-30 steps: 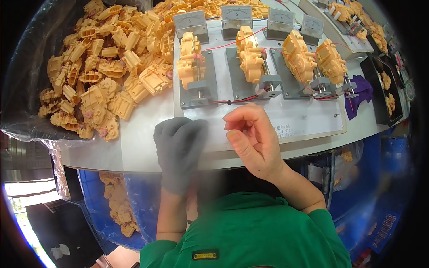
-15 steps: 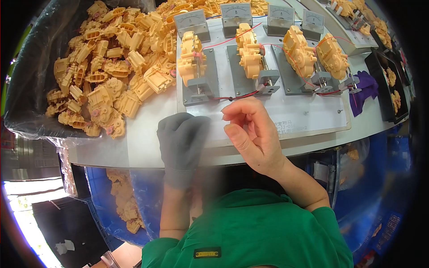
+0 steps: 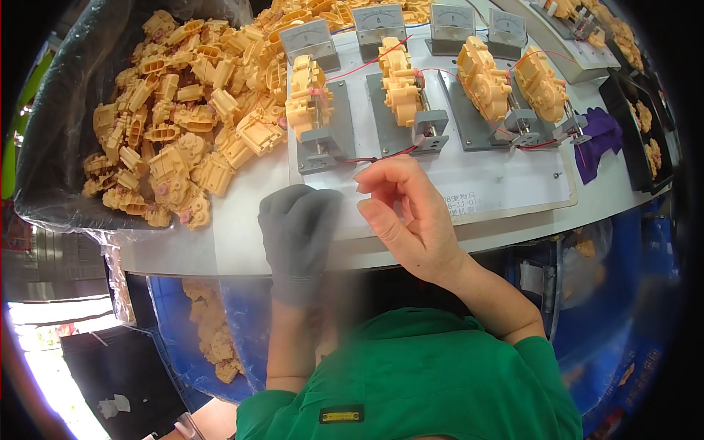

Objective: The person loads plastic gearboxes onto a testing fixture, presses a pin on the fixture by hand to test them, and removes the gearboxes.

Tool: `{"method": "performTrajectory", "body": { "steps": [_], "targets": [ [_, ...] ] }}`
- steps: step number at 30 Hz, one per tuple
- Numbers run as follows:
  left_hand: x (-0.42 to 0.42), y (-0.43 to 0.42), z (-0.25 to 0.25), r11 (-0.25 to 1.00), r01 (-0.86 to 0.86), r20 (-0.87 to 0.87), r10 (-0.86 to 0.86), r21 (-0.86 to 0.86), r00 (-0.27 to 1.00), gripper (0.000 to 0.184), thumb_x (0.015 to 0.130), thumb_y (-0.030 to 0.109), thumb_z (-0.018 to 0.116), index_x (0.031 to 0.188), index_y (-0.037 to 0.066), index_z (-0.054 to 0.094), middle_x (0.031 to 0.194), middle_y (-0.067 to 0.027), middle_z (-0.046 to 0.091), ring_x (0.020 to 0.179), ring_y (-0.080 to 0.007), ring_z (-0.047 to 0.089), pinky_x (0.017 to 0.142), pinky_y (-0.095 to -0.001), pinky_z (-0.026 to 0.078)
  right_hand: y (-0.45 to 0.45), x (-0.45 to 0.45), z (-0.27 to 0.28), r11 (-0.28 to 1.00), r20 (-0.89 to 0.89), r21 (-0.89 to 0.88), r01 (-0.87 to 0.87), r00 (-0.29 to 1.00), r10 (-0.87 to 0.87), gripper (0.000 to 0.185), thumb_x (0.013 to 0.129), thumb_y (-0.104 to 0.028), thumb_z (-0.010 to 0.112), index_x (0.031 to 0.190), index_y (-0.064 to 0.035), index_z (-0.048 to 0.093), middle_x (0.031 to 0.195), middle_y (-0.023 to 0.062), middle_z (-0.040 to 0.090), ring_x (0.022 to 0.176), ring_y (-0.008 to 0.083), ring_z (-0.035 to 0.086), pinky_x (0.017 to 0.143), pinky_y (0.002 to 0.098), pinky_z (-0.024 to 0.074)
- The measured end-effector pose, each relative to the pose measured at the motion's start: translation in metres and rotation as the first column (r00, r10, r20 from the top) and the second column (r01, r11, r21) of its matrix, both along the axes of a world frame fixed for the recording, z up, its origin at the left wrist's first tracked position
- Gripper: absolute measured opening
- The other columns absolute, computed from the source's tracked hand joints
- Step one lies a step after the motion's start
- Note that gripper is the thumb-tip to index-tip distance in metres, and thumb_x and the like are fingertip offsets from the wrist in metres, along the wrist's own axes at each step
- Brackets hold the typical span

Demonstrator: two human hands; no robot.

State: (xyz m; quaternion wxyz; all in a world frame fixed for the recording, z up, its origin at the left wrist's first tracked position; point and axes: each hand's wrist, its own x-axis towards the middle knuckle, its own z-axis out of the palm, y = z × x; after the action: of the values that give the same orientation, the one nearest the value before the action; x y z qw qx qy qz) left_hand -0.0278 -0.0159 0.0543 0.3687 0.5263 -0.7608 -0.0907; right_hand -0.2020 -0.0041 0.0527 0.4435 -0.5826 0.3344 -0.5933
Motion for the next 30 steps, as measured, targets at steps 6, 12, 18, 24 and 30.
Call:
{"method": "performTrajectory", "body": {
  "steps": [6, 12, 18, 24, 30],
  "targets": [
    [0.002, -0.001, -0.002, 1.000, -0.022, 0.012, 0.022, 0.018, 1.000, 0.014, 0.082, 0.008, 0.070, 0.095, 0.007, 0.071, 0.092, -0.0081, 0.063, 0.089, -0.0265, 0.056, 0.082, -0.0368, 0.044, -0.001, 0.001, 0.003, 0.999, -0.033, 0.016, 0.035, 0.999, -0.035, 0.031, 0.092, -0.016, 0.066, 0.116, -0.0028, 0.053, 0.100, 0.0069, 0.056, 0.081, 0.0136, 0.052, 0.073, 0.0270, 0.0447],
    [0.008, -0.044, 0.060, 0.974, 0.029, -0.395, 0.064, 0.224, 0.916, 0.032, 0.095, 0.015, 0.060, 0.123, 0.000, 0.058, 0.107, -0.0087, 0.064, 0.098, -0.0129, 0.059, 0.083, -0.0269, 0.047, -0.007, 0.008, 0.011, 0.999, -0.059, -0.003, 0.035, 0.998, -0.036, 0.040, 0.093, -0.022, 0.064, 0.126, -0.0018, 0.050, 0.112, 0.0104, 0.057, 0.092, 0.0172, 0.057, 0.079, 0.0305, 0.0455],
    [-0.005, -0.126, 0.092, 0.920, 0.146, 0.086, -0.189, 0.364, 0.978, 0.073, 0.086, 0.051, 0.062, 0.134, -0.002, 0.048, 0.116, -0.0169, 0.064, 0.104, -0.0224, 0.062, 0.089, -0.0316, 0.048, -0.013, 0.010, 0.013, 0.996, -0.141, -0.075, 0.052, 0.988, -0.062, 0.045, 0.094, -0.023, 0.063, 0.130, -0.0016, 0.049, 0.116, 0.0126, 0.055, 0.097, 0.0214, 0.058, 0.083, 0.0324, 0.0468],
    [-0.036, -0.133, 0.110, 0.829, 0.003, 0.275, -0.188, 0.559, 0.943, 0.080, 0.082, 0.045, 0.070, 0.141, 0.000, 0.041, 0.124, -0.0213, 0.054, 0.098, -0.0210, 0.061, 0.077, -0.0314, 0.053, -0.016, 0.012, 0.009, 0.990, -0.145, -0.134, 0.042, 0.988, -0.062, 0.042, 0.092, -0.024, 0.065, 0.126, -0.0019, 0.054, 0.114, 0.0121, 0.056, 0.096, 0.0213, 0.059, 0.081, 0.0328, 0.0484],
    [-0.034, -0.143, 0.104, 0.802, -0.038, 0.256, -0.145, 0.596, 0.956, 0.086, 0.077, 0.038, 0.069, 0.144, -0.001, 0.033, 0.112, -0.0231, 0.062, 0.094, -0.0235, 0.063, 0.081, -0.0323, 0.052, -0.017, 0.002, 0.009, 0.984, -0.125, -0.145, -0.106, 0.988, 0.089, 0.042, 0.089, -0.025, 0.070, 0.122, -0.0014, 0.056, 0.107, 0.0108, 0.060, 0.085, 0.0172, 0.061, 0.077, 0.0312, 0.0497]
  ]
}}
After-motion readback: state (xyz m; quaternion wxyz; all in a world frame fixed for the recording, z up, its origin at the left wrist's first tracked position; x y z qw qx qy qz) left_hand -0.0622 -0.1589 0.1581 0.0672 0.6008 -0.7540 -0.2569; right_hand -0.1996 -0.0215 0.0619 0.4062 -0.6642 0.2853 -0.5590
